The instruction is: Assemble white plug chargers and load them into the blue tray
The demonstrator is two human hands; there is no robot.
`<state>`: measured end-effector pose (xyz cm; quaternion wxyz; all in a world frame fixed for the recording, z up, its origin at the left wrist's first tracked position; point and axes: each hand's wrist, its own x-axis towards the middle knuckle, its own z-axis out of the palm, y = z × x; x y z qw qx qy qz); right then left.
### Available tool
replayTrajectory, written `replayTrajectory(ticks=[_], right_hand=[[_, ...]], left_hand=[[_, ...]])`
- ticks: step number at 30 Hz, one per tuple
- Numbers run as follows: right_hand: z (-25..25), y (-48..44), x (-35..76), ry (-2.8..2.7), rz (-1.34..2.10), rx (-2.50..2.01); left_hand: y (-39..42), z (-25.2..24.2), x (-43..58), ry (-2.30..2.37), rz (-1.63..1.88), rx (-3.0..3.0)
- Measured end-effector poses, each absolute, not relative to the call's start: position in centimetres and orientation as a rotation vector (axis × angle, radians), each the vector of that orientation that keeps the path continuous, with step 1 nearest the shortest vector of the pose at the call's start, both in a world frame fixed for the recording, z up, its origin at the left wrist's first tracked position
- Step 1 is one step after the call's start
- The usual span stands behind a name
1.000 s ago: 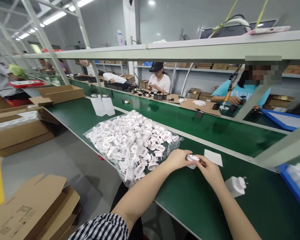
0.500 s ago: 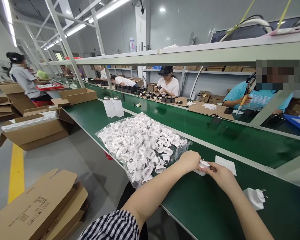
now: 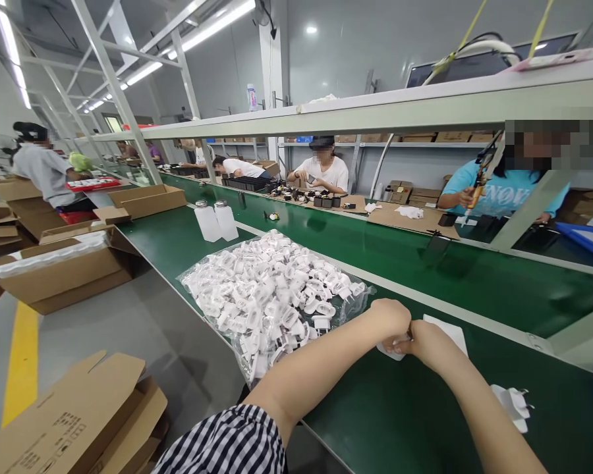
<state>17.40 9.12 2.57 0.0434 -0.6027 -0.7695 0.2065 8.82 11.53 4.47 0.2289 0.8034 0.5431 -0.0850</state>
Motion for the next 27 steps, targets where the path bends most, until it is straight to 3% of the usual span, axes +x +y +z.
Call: replayTrajectory(ticks=[4,10,17,27], right_hand=[[2.2,8.6,17.8,-2.311,0.686,-1.700],[2.3,6.8,17.6,-2.373,0.577,-1.712],[2.3,2.1,18.4,-2.416,0.754,-1.679],[1.8,-2.0,26.1,-2.027,0.447,-2.173]], left_hand=[[11.2,5.1,8.0,1.385,-0.513,2.353],[9.2,5.3,6.7,1.319,-0.358,2.224],[3.9,3.3,5.6,1.218,-0.277,2.468],[1.7,-2.0,4.3,1.156,0.082,2.310]])
